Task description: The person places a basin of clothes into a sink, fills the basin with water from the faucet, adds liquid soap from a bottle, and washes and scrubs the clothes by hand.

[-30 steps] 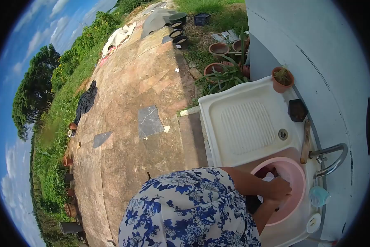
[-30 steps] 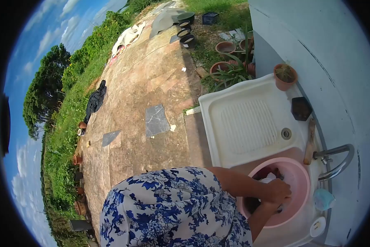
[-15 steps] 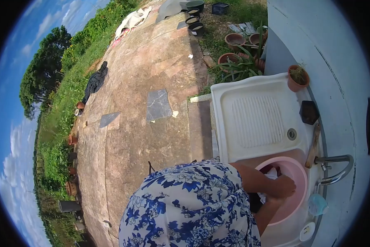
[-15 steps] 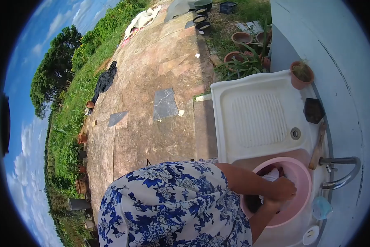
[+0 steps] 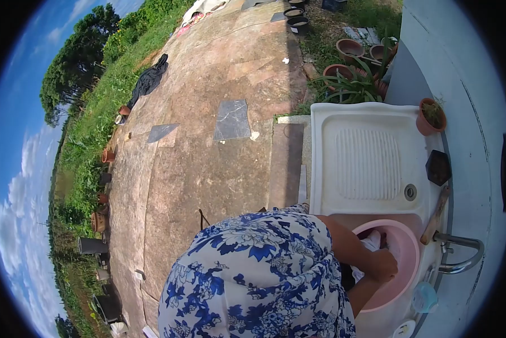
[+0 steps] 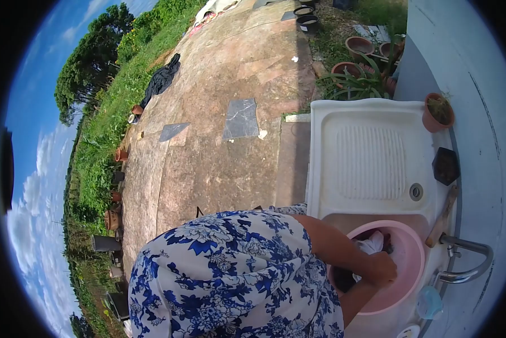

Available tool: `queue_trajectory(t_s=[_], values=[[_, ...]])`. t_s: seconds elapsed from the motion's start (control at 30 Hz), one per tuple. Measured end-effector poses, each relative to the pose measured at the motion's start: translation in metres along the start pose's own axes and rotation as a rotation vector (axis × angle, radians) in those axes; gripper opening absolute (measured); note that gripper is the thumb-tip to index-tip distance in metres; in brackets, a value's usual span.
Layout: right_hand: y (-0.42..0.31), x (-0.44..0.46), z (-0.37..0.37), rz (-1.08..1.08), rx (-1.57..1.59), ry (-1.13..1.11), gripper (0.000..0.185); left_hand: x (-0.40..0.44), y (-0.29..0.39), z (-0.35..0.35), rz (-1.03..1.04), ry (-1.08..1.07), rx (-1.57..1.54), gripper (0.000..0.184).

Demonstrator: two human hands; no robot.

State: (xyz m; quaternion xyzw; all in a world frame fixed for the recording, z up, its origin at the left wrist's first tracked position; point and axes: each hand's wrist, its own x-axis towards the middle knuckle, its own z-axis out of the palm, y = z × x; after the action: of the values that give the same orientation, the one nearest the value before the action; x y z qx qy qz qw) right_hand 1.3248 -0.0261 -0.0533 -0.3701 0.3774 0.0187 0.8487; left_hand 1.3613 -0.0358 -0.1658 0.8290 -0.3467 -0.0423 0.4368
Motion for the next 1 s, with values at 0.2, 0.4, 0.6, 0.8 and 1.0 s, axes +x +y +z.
queue_trajectory(t_s=[0.2,0.4,0.6,0.8,1.0], values=[[-0.019,-0.010,0.007,0.021,0.045,-0.082,0.055,0.045,0.033,-0.165,-0.341,-0.109,-0.033,0.034],[-0.067,0.031,-0.068,-0.185,0.192,0.108,0.059,0.019,0.032,-0.176,-0.288,-0.630,-0.098,0.041],[-0.013,0.084,-0.162,-0.614,-0.441,-0.049,0.058,0.031,0.030,-0.154,-0.548,-0.103,-0.552,0.037],[0.001,0.066,-0.089,-0.605,-0.562,-0.234,0.073,0.005,0.118,-0.161,0.130,-0.236,0.031,0.026],[-0.031,-0.026,0.036,-0.002,-0.022,0.082,0.067,0.038,0.061,-0.143,-0.239,-0.056,0.282,0.020]])
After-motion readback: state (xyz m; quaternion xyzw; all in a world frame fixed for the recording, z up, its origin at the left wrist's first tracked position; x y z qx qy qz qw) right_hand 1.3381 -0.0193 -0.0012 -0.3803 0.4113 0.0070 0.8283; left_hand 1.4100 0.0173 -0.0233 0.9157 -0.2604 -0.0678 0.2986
